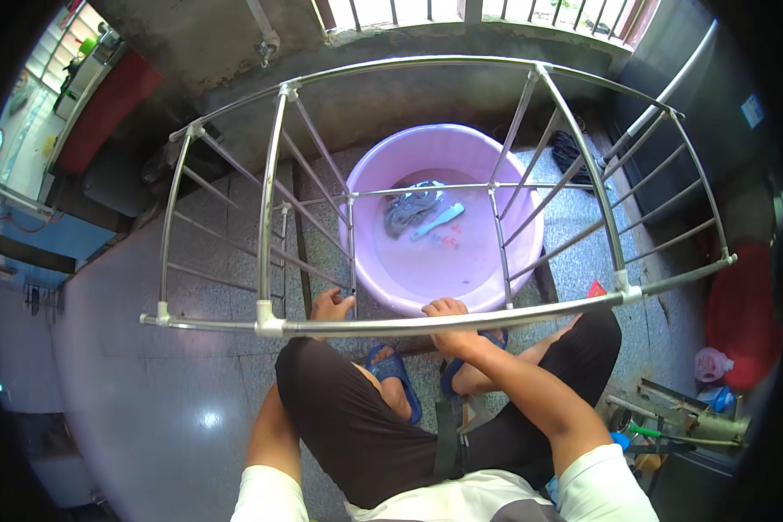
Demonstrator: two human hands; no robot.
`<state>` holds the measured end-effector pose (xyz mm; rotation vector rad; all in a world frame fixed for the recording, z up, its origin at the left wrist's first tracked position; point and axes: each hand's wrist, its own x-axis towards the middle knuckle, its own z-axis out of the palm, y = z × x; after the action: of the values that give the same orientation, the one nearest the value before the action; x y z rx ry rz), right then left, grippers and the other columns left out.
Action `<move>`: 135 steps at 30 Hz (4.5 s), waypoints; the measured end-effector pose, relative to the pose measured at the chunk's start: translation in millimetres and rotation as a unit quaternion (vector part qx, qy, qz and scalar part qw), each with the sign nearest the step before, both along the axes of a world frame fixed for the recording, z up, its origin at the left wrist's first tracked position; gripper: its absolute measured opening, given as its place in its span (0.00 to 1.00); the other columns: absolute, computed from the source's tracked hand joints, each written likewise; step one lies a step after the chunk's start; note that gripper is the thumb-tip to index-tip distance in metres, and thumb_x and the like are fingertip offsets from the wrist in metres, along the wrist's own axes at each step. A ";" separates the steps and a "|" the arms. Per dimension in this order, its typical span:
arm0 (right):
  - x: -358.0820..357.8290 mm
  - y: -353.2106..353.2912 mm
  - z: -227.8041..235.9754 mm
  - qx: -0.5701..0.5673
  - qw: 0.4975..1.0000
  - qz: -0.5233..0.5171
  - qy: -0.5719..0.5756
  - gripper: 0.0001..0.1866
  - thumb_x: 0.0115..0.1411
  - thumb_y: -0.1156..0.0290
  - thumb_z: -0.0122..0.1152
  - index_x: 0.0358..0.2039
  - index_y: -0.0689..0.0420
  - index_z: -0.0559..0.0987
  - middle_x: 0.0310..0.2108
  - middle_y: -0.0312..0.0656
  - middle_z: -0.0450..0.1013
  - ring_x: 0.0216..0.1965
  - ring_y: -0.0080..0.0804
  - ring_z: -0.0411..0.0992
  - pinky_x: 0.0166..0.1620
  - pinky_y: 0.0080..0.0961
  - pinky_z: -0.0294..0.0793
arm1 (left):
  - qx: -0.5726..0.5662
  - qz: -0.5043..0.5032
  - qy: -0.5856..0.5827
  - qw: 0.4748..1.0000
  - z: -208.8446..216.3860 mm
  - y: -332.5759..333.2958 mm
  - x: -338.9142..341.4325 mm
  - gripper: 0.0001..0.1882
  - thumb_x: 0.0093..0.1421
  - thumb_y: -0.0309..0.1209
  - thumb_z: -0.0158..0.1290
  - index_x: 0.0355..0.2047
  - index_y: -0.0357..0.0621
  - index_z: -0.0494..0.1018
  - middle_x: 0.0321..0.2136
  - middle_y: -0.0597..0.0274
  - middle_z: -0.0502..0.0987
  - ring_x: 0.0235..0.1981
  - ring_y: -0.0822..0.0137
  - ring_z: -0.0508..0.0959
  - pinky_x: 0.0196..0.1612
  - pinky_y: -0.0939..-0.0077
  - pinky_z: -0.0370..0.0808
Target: The person is assembling a collapsible metal laundry drying rack, connecting pipes to plastic joints.
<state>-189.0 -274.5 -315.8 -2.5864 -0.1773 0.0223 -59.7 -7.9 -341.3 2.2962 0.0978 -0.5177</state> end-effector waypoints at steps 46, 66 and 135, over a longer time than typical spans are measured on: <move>5.2 -9.1 -32.5 -0.010 0.999 -0.025 0.031 0.19 0.41 0.82 0.55 0.37 0.59 0.70 0.32 0.47 0.68 0.36 0.48 0.68 0.40 0.41 0.66 | 0.018 -0.023 -0.159 0.987 -20.5 -12.8 -3.6 0.11 0.49 0.28 0.60 0.35 0.41 0.77 0.28 0.55 0.79 0.29 0.59 0.79 0.35 0.70 0.75; 10.8 -10.0 -25.5 -0.014 0.998 -0.035 0.045 0.12 0.46 0.80 0.54 0.34 0.58 0.70 0.30 0.47 0.70 0.34 0.48 0.70 0.38 0.42 0.68 | -0.050 0.052 -0.141 0.987 -34.7 -7.4 7.8 0.11 0.49 0.28 0.60 0.32 0.36 0.74 0.22 0.56 0.78 0.24 0.68 0.79 0.30 0.75 0.74; -8.3 3.5 4.1 0.020 0.997 -0.066 0.047 0.14 0.50 0.71 0.54 0.38 0.58 0.71 0.39 0.49 0.67 0.44 0.47 0.65 0.47 0.40 0.65 | 0.082 -0.184 -0.128 0.971 4.9 16.2 -49.0 0.18 0.45 0.36 0.64 0.32 0.39 0.73 0.28 0.51 0.75 0.33 0.51 0.75 0.43 0.58 0.68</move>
<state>-197.4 -271.1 -311.7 -2.5462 0.0282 0.0897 -108.7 8.3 -336.4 2.5367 -0.4337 -0.4022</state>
